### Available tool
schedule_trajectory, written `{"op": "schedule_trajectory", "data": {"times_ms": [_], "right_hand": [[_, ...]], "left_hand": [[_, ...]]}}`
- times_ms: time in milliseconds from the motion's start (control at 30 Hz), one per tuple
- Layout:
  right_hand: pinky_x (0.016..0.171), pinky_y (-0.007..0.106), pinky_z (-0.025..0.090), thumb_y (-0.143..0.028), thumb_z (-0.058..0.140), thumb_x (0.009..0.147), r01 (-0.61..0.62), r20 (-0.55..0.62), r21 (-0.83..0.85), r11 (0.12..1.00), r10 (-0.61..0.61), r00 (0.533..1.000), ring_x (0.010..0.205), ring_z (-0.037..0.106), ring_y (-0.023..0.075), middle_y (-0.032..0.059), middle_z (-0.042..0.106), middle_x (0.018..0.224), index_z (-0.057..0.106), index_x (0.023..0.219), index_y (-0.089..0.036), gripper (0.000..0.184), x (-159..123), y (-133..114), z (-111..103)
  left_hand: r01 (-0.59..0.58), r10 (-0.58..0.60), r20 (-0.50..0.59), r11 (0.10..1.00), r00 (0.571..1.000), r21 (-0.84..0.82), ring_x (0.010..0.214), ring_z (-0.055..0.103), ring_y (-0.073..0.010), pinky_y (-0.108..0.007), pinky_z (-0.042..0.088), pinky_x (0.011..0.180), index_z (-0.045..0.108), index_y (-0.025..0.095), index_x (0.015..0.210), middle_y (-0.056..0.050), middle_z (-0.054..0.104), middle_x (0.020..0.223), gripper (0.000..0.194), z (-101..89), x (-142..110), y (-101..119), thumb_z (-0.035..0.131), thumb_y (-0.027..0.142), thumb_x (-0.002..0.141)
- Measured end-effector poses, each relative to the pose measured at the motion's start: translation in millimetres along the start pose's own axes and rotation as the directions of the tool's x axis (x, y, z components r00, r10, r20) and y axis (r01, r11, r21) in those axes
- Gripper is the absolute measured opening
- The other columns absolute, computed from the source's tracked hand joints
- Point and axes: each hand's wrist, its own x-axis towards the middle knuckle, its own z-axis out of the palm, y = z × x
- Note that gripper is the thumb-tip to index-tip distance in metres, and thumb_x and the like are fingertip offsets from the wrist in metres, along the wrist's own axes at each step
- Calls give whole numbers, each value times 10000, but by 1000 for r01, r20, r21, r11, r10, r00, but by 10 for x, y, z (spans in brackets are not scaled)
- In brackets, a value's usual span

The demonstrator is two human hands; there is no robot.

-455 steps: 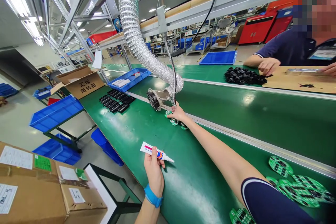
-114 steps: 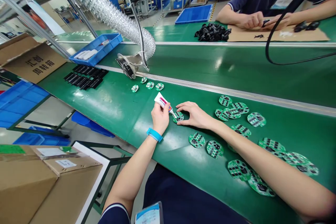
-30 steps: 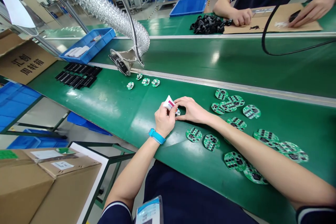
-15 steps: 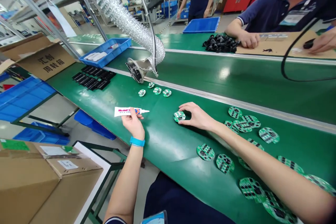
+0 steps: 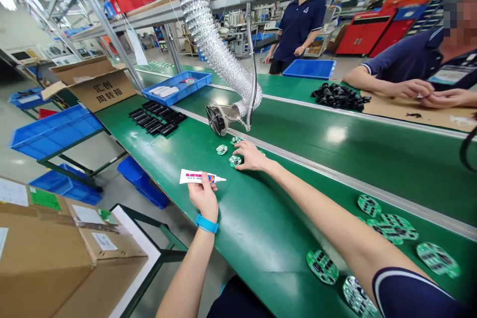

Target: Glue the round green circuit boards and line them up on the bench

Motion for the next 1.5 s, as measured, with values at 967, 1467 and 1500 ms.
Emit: {"op": "schedule_trajectory", "data": {"times_ms": [967,1467,1500], "right_hand": [[970,402,497,-238,671,861,-383,332,157,910,317,889,1156,606,274,88,617,1278,645,1242,-232,382,-2918,-1100,-889],[874,488,472,-583,794,743,-576,-94,-210,790,570,816,1049,598,371,187,645,1104,573,1281,-103,754,-2785,-1409,-395],[853,483,468,-609,783,740,-595,-108,-244,766,588,802,1017,602,374,192,645,1065,590,1249,-86,755,-2762,-1443,-367]], "left_hand": [[-114,115,150,993,982,-14,502,583,-85,-206,472,404,463,183,969,27,623,768,329,82,-171,82,647,426,844],[-105,96,172,994,980,44,470,556,-56,-186,468,422,495,179,979,24,642,792,310,45,-190,3,640,427,862],[-104,95,176,994,980,42,470,556,-58,-185,465,419,499,179,977,21,644,792,313,43,-191,-4,643,431,861]]}}
